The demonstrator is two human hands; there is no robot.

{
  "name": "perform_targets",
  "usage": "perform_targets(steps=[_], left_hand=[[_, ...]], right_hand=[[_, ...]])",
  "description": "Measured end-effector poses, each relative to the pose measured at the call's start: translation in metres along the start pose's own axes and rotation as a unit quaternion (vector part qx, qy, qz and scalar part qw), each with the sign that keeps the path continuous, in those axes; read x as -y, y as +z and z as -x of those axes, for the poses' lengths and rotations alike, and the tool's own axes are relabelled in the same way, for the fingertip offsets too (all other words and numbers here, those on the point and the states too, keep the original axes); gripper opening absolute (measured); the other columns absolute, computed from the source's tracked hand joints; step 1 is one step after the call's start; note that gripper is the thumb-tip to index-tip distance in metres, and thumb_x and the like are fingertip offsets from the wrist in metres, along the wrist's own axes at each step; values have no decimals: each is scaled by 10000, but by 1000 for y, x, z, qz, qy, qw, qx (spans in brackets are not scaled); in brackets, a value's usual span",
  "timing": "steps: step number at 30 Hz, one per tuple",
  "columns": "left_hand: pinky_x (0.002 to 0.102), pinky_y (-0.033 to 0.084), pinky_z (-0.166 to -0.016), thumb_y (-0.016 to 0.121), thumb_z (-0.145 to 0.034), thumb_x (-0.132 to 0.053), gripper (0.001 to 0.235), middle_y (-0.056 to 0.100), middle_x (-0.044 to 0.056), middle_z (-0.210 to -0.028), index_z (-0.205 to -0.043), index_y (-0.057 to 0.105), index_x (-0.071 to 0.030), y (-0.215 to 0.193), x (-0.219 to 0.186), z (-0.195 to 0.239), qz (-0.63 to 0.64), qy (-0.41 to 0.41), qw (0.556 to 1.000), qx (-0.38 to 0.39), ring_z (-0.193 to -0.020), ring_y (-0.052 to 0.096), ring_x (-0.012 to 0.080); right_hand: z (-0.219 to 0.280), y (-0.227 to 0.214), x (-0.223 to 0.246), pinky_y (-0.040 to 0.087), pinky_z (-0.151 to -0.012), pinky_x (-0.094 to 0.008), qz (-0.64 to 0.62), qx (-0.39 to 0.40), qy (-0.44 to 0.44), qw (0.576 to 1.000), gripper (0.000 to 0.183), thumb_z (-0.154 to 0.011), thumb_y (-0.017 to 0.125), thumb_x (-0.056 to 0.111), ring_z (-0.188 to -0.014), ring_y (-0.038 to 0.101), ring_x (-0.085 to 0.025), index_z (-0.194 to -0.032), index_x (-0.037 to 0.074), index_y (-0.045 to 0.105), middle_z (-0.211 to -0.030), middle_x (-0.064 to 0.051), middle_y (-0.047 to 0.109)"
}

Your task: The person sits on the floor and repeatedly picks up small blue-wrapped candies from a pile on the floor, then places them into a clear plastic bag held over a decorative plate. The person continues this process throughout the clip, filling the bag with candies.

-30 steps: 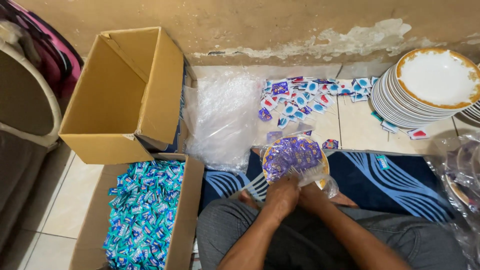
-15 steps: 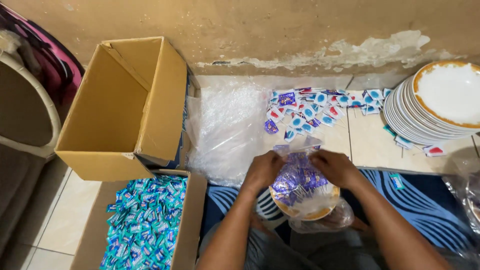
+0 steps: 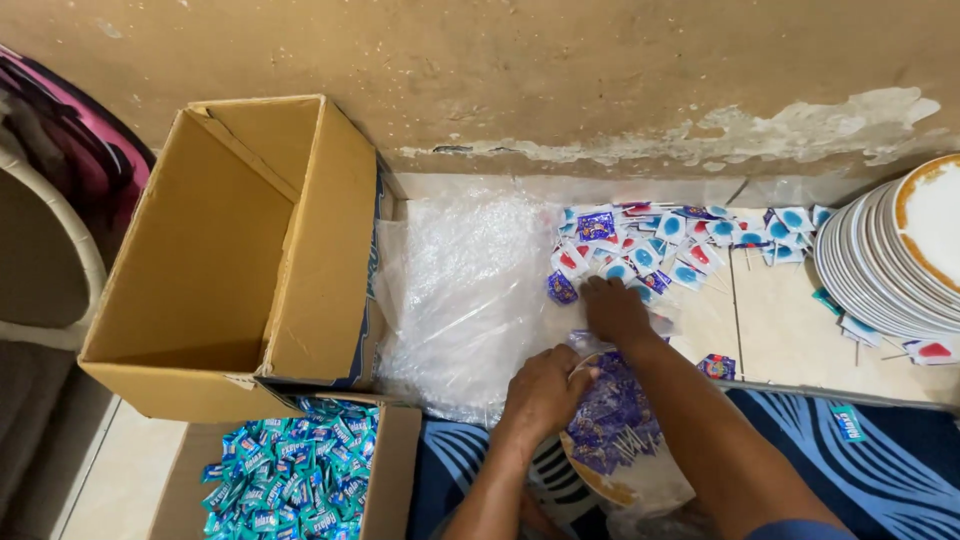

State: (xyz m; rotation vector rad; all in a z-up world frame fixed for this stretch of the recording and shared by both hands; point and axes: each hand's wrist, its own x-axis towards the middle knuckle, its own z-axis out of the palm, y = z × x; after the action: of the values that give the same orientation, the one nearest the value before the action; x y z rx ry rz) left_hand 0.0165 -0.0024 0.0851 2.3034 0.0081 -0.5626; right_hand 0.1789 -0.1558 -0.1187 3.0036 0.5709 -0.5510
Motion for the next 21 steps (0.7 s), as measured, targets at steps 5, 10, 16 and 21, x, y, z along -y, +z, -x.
perform_targets(steps=[5, 10, 16, 21], left_hand=[[595, 542, -896, 523, -995, -429, 419, 688, 202, -1087, -1181, 638, -72, 6, 10, -7, 7, -3, 1000, -9, -1087, 668, 471], [560, 577, -831, 533, -984, -424, 381, 713, 156, -1048, -1178, 656, -121, 27, 39, -24, -6, -34, 998, -54, -1021, 712, 408], [425, 578, -849, 644, -930, -384, 508, 763, 144, -1081, -1303, 617, -40, 33, 13, -16, 271, -65, 958, -60, -1034, 731, 300], [327, 588, -782, 553, -1025, -73, 184, 726, 133, -1056, -1204, 588, -100, 56, 25, -33, 650, 18, 749, -123, -919, 746, 259]], right_hand=[[3, 14, -12, 564, -939, -524, -112, -65, 50, 990, 374, -989, 469, 243, -1200, 662, -315, -1284, 244, 699, -1304, -40, 691], [79, -13, -29, 530, -950, -417, -420, -147, 102, 890, 276, -991, 581, 395, -1137, 688, -276, -1155, 290, 777, -1124, -12, 771], [173, -25, -6, 460, -606, -259, -915, -15, 60, 399, 310, -1036, 471, 198, -861, 699, -225, -1039, 34, 734, -948, -111, 746], [180, -28, 13, 563, -667, -350, -891, 72, -27, 448, 284, -975, 548, 164, -931, 761, -314, -1111, -31, 703, -940, -169, 743]])
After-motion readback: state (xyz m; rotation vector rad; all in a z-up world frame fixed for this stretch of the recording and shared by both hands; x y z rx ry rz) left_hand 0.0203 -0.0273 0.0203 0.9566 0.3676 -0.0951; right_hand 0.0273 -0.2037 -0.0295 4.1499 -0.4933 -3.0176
